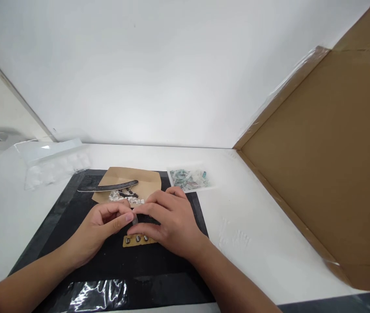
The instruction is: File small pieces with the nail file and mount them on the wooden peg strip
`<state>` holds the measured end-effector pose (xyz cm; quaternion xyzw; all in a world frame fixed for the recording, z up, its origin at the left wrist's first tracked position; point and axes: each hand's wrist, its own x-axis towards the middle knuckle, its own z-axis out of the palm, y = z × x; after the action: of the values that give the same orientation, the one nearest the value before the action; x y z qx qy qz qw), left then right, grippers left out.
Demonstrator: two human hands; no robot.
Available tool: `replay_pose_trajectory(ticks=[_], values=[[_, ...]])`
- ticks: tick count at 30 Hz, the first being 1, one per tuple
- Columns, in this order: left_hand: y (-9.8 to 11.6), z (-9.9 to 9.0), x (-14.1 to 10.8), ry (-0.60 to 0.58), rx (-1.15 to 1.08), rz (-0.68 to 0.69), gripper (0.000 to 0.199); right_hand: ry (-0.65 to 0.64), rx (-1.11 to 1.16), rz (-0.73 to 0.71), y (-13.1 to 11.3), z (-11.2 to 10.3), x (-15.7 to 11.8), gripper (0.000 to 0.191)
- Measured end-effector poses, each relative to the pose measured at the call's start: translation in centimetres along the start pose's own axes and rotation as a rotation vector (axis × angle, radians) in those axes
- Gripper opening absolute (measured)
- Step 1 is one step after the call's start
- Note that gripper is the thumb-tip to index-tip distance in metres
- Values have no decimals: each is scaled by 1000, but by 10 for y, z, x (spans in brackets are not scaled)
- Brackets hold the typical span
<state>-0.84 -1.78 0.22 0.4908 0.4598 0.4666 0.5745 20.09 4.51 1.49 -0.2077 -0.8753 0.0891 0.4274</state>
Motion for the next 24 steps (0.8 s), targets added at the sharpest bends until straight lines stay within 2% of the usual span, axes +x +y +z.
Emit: replay_pose_trajectory(ticks=[9, 12, 15, 18, 24], values=[[3, -5, 2, -71, 234, 166, 29, -46, 56, 46, -6, 3, 0, 20], [3, -12, 1, -94, 379, 316, 33, -90, 118, 60, -10, 5, 0, 23], [5, -19, 1, 27, 463, 491, 36, -131, 130, 88, -14, 9, -3, 35], [5, -25, 3, 146, 544, 616, 30, -221, 116, 134, -16, 15, -9, 43], [4, -21, 5, 195, 710, 771, 22, -317, 84, 219, -17, 23, -14, 40]])
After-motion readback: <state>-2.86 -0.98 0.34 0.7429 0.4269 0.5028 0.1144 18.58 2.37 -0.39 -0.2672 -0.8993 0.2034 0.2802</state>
